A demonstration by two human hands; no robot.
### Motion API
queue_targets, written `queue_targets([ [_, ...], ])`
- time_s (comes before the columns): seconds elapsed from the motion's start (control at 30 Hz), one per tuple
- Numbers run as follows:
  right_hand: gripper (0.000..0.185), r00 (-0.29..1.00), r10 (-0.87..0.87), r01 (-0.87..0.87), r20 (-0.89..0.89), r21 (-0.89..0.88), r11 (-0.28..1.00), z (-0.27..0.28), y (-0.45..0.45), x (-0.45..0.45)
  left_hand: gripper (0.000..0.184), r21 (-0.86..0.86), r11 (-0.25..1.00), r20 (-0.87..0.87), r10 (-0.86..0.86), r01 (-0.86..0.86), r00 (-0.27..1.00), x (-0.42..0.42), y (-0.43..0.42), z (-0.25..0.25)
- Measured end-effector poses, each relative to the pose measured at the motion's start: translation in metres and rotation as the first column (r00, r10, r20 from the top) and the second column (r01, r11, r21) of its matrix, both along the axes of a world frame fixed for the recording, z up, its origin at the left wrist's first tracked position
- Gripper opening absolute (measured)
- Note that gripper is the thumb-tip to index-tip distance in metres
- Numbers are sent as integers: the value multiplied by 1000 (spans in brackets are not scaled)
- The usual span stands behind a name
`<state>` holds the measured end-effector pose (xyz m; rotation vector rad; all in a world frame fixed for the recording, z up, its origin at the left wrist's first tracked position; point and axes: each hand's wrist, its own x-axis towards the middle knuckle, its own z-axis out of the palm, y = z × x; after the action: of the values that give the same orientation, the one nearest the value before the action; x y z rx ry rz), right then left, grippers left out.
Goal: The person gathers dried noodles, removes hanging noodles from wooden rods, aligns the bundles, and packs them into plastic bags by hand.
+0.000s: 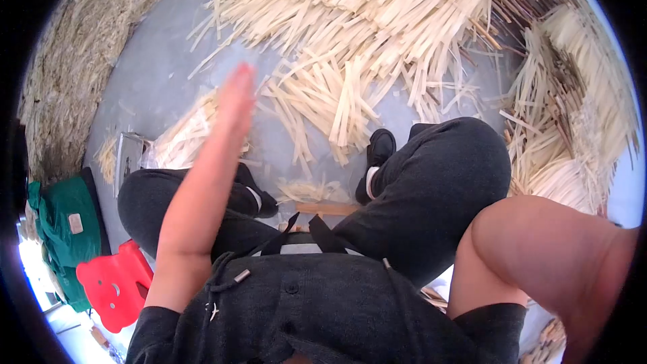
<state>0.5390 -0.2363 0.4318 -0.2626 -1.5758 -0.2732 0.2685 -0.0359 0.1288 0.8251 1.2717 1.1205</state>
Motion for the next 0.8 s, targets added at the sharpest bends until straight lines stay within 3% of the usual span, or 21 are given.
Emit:
queue_targets([
  [0.03, 38, 1000, 1, -1, -6, 7, 1000, 1, -1, 2, 69, 197, 979, 0, -46, 45, 999, -1, -4, 63],
  [0.07, 37, 1000, 2, -2, -11, 14, 1000, 1, -3, 3, 64, 389, 921, 157, -67, 1, 985, -4, -11, 125],
  [0.1, 37, 1000, 9, -8, -17, 13, 1000, 2, -3, 5, 54, 647, 761, 188, -115, -35, 975, -18, -18, 161],
  [0.13, 37, 1000, 12, -11, -17, 12, 1000, 3, -3, 7, 48, 891, 451, 169, -220, -54, 961, -29, -34, 199],
  [0.17, 37, 1000, 17, -17, -14, 5, 1000, 2, -4, 7, 48, 975, 202, 131, -213, -88, 968, -41, -54, 227],
  [0.23, 37, 1000, 24, -24, -9, -7, 1000, 3, -2, 8, 48, 980, -189, 55, -49, -63, 997, -63, -89, 267],
  [0.3, 36, 999, 39, -39, -12, -6, 999, 2, 0, 5, 47, 912, -408, 7, 129, 47, 992, -74, -119, 291],
  [0.37, 36, 999, 50, -50, -15, -10, 999, 1, 3, 3, 47, 861, -478, -31, 287, 172, 957, -80, -139, 300],
  [0.5, 36, 998, 59, -59, -4, -13, 998, -3, 8, -4, 46, 830, -469, -67, 453, 302, 889, -86, -154, 301],
  [0.8, 34, 998, 60, -61, -18, -24, 998, -16, 26, -27, 44, 806, -418, -124, 574, 420, 810, -104, -155, 294],
])
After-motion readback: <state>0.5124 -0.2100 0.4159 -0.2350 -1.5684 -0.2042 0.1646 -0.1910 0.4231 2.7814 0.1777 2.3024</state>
